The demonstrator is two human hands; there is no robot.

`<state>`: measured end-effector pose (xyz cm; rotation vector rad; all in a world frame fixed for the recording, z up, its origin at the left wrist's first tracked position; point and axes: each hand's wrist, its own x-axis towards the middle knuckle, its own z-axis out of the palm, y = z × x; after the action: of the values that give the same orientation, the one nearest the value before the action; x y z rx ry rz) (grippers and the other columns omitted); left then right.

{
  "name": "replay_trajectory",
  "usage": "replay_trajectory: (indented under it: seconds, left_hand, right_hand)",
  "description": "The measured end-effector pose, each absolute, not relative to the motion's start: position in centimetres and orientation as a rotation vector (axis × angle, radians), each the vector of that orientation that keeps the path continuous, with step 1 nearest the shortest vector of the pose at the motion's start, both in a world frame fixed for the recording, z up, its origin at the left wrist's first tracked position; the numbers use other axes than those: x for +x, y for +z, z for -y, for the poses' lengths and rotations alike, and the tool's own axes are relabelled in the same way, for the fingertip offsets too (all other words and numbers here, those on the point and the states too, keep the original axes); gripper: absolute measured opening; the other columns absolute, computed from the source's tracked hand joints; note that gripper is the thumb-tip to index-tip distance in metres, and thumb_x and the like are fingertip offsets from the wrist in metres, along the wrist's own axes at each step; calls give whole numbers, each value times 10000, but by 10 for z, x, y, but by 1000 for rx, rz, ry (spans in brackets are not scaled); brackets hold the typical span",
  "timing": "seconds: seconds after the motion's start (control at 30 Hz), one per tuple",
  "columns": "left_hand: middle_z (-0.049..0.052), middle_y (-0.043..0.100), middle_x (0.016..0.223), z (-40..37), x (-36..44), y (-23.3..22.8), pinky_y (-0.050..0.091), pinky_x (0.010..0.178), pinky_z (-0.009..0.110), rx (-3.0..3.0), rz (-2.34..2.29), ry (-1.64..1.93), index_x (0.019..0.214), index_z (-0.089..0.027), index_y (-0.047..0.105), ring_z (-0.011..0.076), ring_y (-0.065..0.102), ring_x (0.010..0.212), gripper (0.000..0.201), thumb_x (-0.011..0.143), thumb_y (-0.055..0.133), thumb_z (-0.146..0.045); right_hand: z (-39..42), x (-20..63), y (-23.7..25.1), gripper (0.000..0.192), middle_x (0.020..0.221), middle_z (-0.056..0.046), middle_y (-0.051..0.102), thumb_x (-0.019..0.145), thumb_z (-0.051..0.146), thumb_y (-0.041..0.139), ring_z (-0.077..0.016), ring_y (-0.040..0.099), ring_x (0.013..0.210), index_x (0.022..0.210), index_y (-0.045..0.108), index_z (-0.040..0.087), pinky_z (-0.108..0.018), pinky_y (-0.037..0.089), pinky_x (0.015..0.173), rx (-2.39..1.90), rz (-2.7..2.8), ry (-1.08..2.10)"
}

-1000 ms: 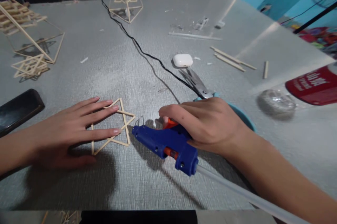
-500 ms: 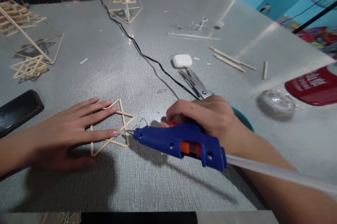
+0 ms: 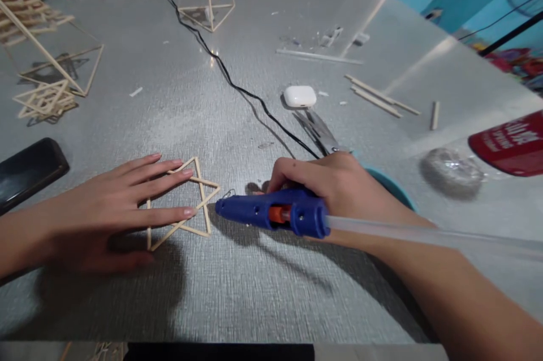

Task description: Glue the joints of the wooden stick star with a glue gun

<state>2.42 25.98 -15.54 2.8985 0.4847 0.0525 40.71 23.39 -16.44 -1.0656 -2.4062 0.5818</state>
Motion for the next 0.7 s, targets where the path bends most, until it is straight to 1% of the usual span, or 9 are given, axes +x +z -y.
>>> replay_trajectory:
  seconds: [0.1,0.2,0.27,0.37,0.53,0.7]
  left_hand:
    - [124,277,1844,-261,24,-156,233,1366,670,2890,-488,68,1662,-371,466,401,241,1716,717,998,731,-432]
    - [157,298,1830,-263,24,-158,257,1343,707,2892,-449,82,1669,-359,459,434,271,1700,712,1008,710,-442]
    - [162,308,1826,-265,24,-159,270,1334,717,2893,-422,94,1672,-359,453,447,291,1690,723,1003,712,-446]
    - [154,332,1819,-267,23,-161,283,1333,712,2893,-410,128,1661,-360,469,453,317,1678,735,983,736,-458]
    - [161,350,1810,-266,23,-161,283,1337,698,2888,-412,152,1633,-341,509,449,339,1670,693,991,734,-473]
    - [181,363,1800,-266,23,-161,298,1314,725,2894,-393,148,1650,-334,491,475,325,1669,703,1005,727,-486]
  right_hand:
    - [-235,407,-163,279,660,44,707,1011,589,610,-160,541,408,982,640,313,-342,377,466,-1061,2419,571]
    - [-241,407,-152,157,629,55,663,995,449,619,-140,522,401,954,637,299,-308,378,443,-1087,2474,550]
    - [-247,404,-138,106,578,66,609,960,378,639,-127,498,395,899,637,291,-288,365,416,-1105,2529,557]
    - [-258,394,-116,150,501,73,530,904,313,687,-110,438,373,775,619,276,-280,293,367,-1141,2609,539]
    - [-264,377,-97,120,509,71,556,850,224,672,-107,495,400,747,623,262,-260,330,381,-1096,2667,512]
    - [-261,376,-99,151,526,74,575,797,193,746,-112,529,431,744,623,263,-248,348,378,-1142,2682,511]
